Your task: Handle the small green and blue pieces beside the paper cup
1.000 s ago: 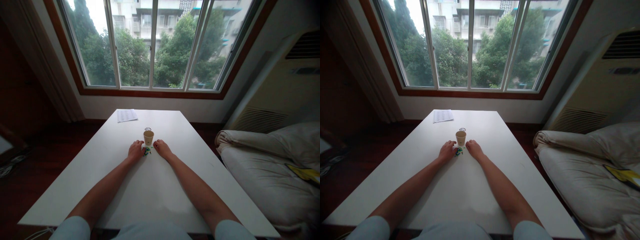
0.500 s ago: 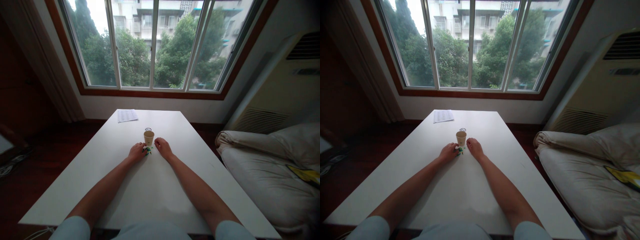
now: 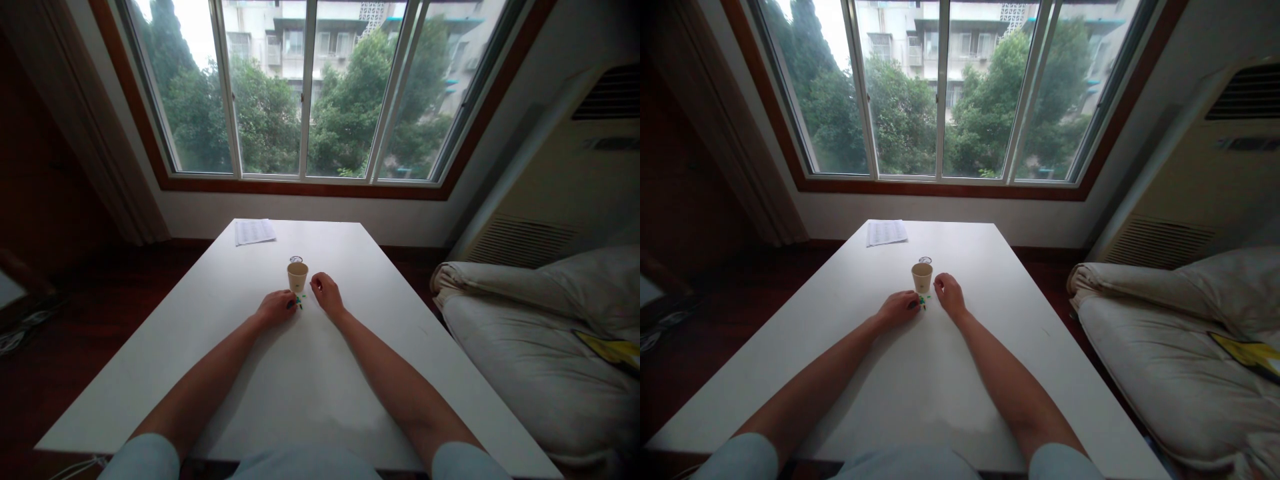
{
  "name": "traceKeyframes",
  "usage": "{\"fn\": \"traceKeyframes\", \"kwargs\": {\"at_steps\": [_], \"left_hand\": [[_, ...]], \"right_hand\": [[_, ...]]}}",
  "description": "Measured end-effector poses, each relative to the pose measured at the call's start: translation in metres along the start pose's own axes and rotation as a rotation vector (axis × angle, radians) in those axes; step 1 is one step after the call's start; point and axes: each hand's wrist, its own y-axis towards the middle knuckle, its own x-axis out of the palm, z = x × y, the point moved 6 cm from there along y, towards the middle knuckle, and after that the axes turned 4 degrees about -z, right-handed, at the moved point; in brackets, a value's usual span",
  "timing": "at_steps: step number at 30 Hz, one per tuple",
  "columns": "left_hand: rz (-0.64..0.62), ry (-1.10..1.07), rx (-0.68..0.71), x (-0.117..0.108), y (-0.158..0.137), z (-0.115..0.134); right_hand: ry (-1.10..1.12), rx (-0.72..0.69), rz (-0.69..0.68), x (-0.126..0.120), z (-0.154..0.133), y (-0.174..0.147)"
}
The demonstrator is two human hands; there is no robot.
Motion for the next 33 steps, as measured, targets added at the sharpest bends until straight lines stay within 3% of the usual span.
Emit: {"fn": "traceKeyframes", "kwargs": {"at_steps": [9,27,33], "left_hand": [[0.047,-0.043,0.032,-0.003,-0.001,0.001],[0.074,-0.049,-0.039,-0.001,-0.001,-0.002],[0.073,-0.102,-0.015,0.002,-0.001,-0.002]], "right_hand": [[-0.003,-0.020,-0.013,0.005,-0.004,-0.002],[0.042,-0.036,0.100,-0.007,-0.012,0.000],[0.050,-0.113,0.160,-0.011,-0.024,0.004]]}}
